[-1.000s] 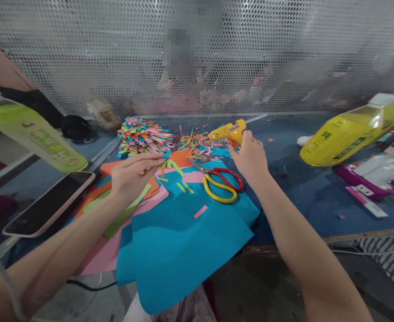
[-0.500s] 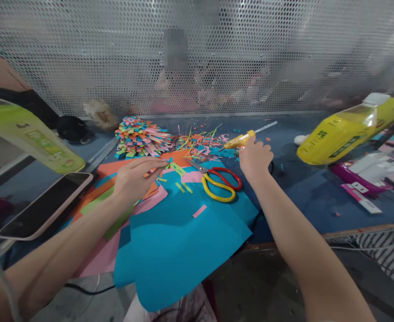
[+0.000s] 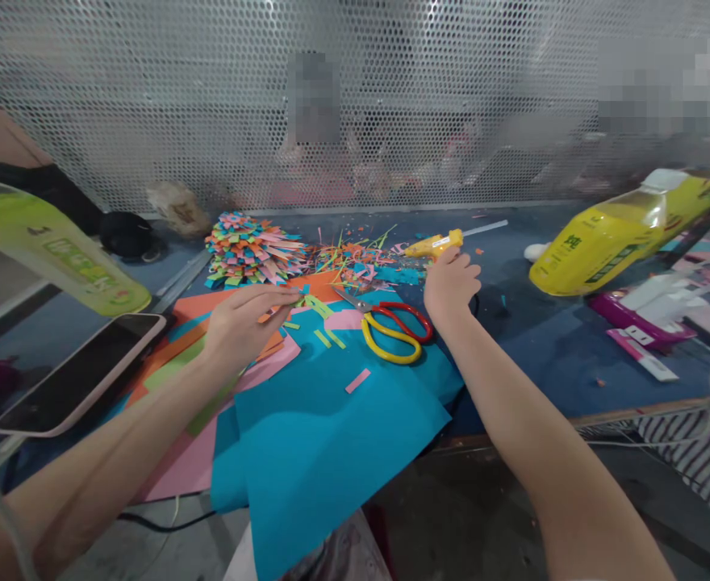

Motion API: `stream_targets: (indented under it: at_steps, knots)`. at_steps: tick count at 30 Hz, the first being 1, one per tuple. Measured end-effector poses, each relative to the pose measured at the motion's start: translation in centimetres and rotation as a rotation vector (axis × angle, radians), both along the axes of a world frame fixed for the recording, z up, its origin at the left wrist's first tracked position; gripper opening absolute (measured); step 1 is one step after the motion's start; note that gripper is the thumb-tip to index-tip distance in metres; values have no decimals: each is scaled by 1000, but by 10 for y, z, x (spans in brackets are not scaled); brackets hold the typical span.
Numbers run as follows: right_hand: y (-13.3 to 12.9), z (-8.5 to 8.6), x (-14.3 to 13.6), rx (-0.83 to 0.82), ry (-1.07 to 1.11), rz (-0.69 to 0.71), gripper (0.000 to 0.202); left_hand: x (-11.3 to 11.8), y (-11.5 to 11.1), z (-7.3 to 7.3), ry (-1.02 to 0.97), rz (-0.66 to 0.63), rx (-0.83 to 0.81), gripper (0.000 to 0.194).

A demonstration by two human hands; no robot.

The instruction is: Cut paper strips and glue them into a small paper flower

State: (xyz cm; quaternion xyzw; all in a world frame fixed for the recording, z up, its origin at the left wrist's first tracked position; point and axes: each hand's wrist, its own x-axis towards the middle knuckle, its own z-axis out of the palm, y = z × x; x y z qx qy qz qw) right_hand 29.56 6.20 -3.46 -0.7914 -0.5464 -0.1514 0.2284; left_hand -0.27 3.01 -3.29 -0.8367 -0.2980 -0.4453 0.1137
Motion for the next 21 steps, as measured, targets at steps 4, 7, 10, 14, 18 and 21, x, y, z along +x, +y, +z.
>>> stream_targets:
  at_steps: [4, 7, 10, 14, 18, 21]
  knots:
    - [-9, 20, 3, 49, 29, 27, 53, -1, -3, 7, 11, -34, 84, 13]
    - [-21, 29, -2, 189, 49, 320, 54, -1, -5, 10, -24, -45, 159, 12]
    - [-32, 30, -9, 241, 4, 520, 55, -2, -4, 10, -53, -66, 184, 12]
    - [-38, 26, -14, 140, -64, 545, 54, -3, -3, 8, -49, -49, 138, 10]
    - [-36, 24, -12, 202, -154, 668, 50, -2, -3, 7, -62, -97, 157, 14]
    - [-33, 23, -11, 318, -249, 777, 49, -1, -3, 7, -52, -121, 191, 15]
